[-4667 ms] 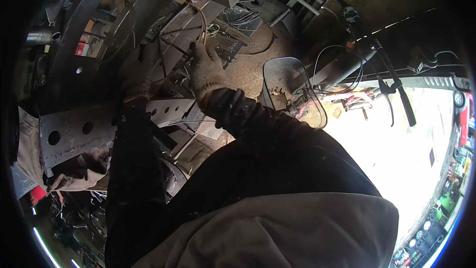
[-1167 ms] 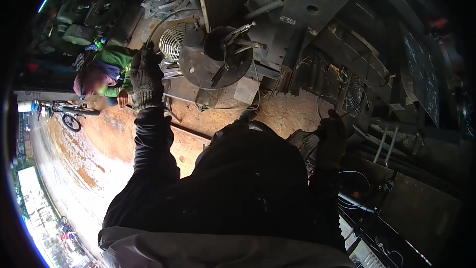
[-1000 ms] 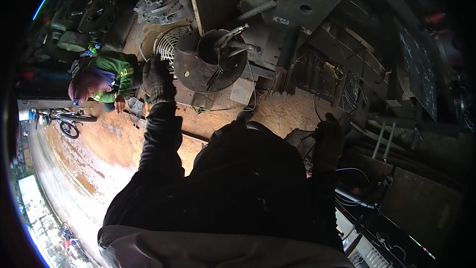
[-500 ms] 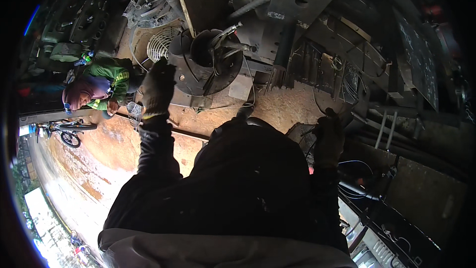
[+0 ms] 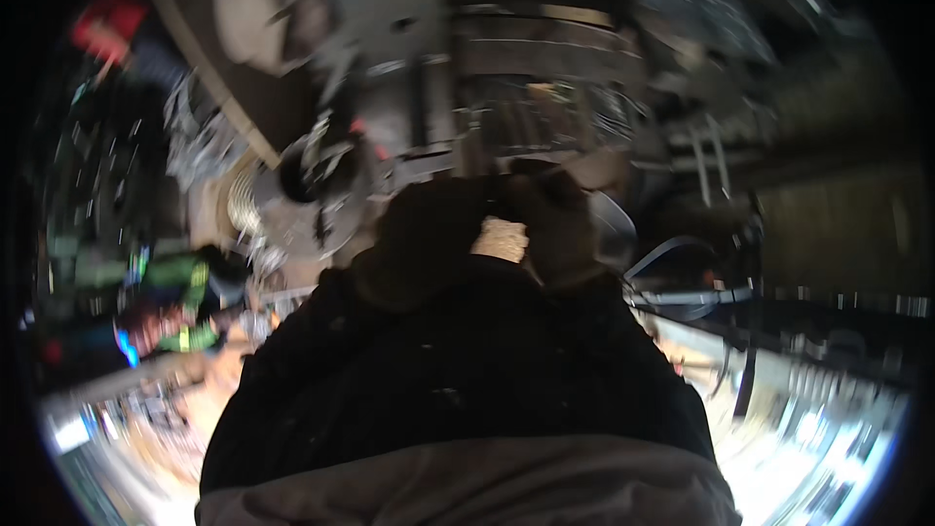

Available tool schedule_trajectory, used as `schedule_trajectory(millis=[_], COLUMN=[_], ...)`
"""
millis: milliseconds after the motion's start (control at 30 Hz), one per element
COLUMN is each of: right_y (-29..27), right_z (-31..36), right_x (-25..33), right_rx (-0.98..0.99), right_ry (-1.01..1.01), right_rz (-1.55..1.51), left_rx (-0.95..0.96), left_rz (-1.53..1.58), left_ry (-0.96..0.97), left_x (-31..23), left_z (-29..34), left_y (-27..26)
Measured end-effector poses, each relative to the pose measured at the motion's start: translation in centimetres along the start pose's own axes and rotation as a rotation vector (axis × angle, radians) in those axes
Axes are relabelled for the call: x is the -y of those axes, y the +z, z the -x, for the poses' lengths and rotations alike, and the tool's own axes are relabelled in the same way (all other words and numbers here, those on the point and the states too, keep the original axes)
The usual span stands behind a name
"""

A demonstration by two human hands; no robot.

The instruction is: The person, wearing gloves, handles and prepares various metal wire components and a larger circular metal part by picking them up and checking their connections.

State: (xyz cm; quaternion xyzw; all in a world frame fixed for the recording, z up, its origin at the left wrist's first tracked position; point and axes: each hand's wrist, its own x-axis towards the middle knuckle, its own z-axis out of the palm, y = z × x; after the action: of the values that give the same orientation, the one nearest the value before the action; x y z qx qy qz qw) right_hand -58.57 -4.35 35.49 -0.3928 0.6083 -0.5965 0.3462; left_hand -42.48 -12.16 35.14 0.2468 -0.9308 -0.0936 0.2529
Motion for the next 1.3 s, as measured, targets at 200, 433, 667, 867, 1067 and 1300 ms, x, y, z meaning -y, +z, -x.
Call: schedule_trajectory(millis=[200,433,667,867,1067,1300], right_y=[-8.8,-13.7,-12.4,-15.9,-15.1,-14.5], right_z=[2.3,1.8,0.7,-4.9,-11.2,-12.2], right_x=[1.6,-0.8,-2.6,-5.2,-5.4,-6.9], right_rx=[-0.196,-0.112,-0.095,-0.256,-0.508,-0.439], right_ry=[-0.172,-0.394,0.055,0.166,0.327,0.285], right_rz=[0.648,0.526,-0.230,-0.302,-0.675,-0.340], left_rx=[0.266,0.949,1.045,0.736,0.371,0.426], left_rz=[0.243,0.630,0.277,0.310,0.009,-0.063], left_ry=[0.115,-0.203,0.190,0.082,-0.226,-0.270], left_x=[1.0,0.3,2.0,0.1,10.6,11.3], left_z=[-5.9,-18.3,-24.5,-28.0,-29.7,-29.2], left_y=[-3.3,-5.9,-0.3,1.1,9.3,12.2])
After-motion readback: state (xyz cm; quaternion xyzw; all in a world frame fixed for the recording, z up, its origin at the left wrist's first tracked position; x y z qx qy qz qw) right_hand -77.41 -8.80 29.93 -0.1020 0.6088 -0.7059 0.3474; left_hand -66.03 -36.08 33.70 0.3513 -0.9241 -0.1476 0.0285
